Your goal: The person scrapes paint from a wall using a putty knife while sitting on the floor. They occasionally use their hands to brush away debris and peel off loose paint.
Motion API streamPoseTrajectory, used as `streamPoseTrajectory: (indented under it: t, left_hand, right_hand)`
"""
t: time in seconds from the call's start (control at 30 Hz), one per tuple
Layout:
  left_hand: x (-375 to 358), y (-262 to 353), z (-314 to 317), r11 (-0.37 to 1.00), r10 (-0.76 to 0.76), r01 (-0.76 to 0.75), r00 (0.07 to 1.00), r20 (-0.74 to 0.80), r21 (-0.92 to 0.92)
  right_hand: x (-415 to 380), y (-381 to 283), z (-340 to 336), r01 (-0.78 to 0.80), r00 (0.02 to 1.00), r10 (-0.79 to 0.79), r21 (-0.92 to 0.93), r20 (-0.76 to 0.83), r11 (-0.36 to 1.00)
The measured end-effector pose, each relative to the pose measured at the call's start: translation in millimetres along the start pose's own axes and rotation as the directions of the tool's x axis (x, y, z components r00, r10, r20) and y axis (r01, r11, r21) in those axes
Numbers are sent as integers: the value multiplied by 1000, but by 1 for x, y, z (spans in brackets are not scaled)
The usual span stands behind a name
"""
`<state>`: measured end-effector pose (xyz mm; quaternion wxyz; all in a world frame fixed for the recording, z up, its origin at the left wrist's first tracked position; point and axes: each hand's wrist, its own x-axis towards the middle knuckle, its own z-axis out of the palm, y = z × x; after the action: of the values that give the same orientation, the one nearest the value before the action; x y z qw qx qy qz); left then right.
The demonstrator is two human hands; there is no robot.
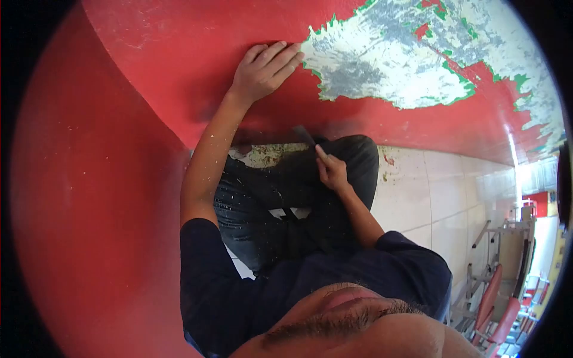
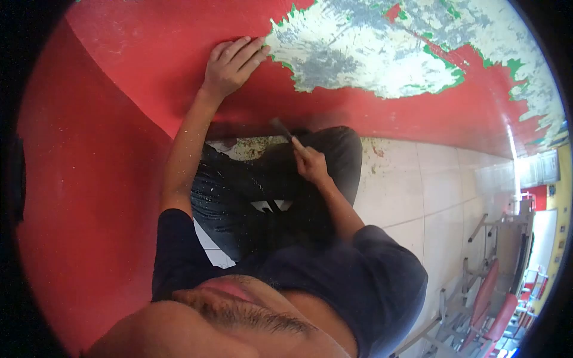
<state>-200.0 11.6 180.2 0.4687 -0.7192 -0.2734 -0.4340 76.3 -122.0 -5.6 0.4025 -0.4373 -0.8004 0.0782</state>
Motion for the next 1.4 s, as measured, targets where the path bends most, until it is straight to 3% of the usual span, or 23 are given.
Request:
streamPoseTrajectory:
  t: [0.07, 0.13, 0.17, 0.23, 0.27, 0.3, 0.4, 0.43, 0.5, 0.53, 0.57, 0.63, 0.7, 0.73, 0.83, 0.87, 0.93, 1.0, 1.1, 1.13, 1.27, 1.4]
  left_hand:
    - [-11, 6, 6, 999, -22, 20, 999, -30, -49]
    - [-26, 14, 16, 992, -81, 74, 994, -72, -101]
    - [-37, 30, 18, 955, -182, 189, 982, 53, -229]
    - [-53, 73, 18, 805, -321, 432, 894, 314, -407]
    - [-34, 85, 9, 455, -439, 713, 701, 562, -533]
    - [-15, 95, 1, 17, -405, 865, 465, 787, -502]
    - [10, 111, 21, 402, -493, 534, 811, 315, -744]
    - [18, 97, 17, 727, -248, 315, 949, 196, -610]
    - [38, 69, 14, 885, -22, 128, 972, 232, -449]
    - [41, 51, 26, 993, 39, 4, 932, 361, -119]
    - [37, 27, 36, 985, 158, -172, 950, 269, 29]
    - [48, 1, 19, 997, 76, -77, 963, 260, -8]
    - [70, -29, 0, 967, -252, 244, 960, 124, 76]
    - [79, -38, -6, 910, -409, 404, 912, 44, 93]
    - [93, -17, 1, 724, -689, 690, 721, -71, -10]
    - [84, 2, 14, 790, -613, 610, 789, 40, 70]
    - [56, 32, 33, 953, -252, 201, 942, 224, 227]
    - [29, 45, 41, 994, 20, -36, 988, 153, 106]
    - [16, 25, 24, 951, 276, -236, 939, 204, -197]
    - [20, 17, 12, 944, 210, -166, 968, 134, -284]
    - [12, -12, -15, 982, 112, -113, 994, -12, -153]
    - [21, -11, -22, 982, 68, -77, 996, -56, -172]
  right_hand:
    - [0, 4, 2, 67, 978, -69, -17, -198, 998]
    - [-8, -10, -4, -256, 912, 332, 299, -241, 919]
    - [-5, -17, -10, -371, 833, 505, 447, -227, 814]
    - [6, -38, -24, -340, 823, 504, 482, -263, 807]
    - [17, -47, -30, -311, 825, 489, 496, -282, 811]
    - [30, -56, -36, -313, 831, 489, 504, -266, 805]
    - [63, -81, -46, -284, 863, 446, 502, -237, 817]
    - [72, -86, -50, -244, 880, 405, 494, -249, 835]
    - [88, -94, -60, -199, 876, 411, 585, -254, 786]
    - [92, -94, -68, -175, 876, 400, 595, -269, 785]
    - [92, -92, -74, -162, 872, 402, 610, -281, 776]
    - [92, -88, -82, -145, 865, 403, 620, -299, 771]
    - [91, -83, -89, -144, 863, 401, 610, -308, 779]
    - [91, -82, -89, -165, 842, 437, 621, -316, 766]
    - [93, -95, -84, -173, 822, 481, 670, -305, 722]
    - [95, -98, -81, -175, 826, 476, 664, -303, 727]
    - [99, -104, -77, -133, 845, 436, 670, -308, 730]
    - [104, -113, -79, -89, 863, 397, 681, -311, 727]
    - [109, -112, -82, -27, 875, 347, 680, -338, 733]
    - [110, -115, -82, -29, 868, 365, 699, -337, 715]
    - [104, -121, -78, 19, 884, 341, 753, -321, 658]
    - [94, -119, -68, -83, 887, 400, 773, -231, 630]
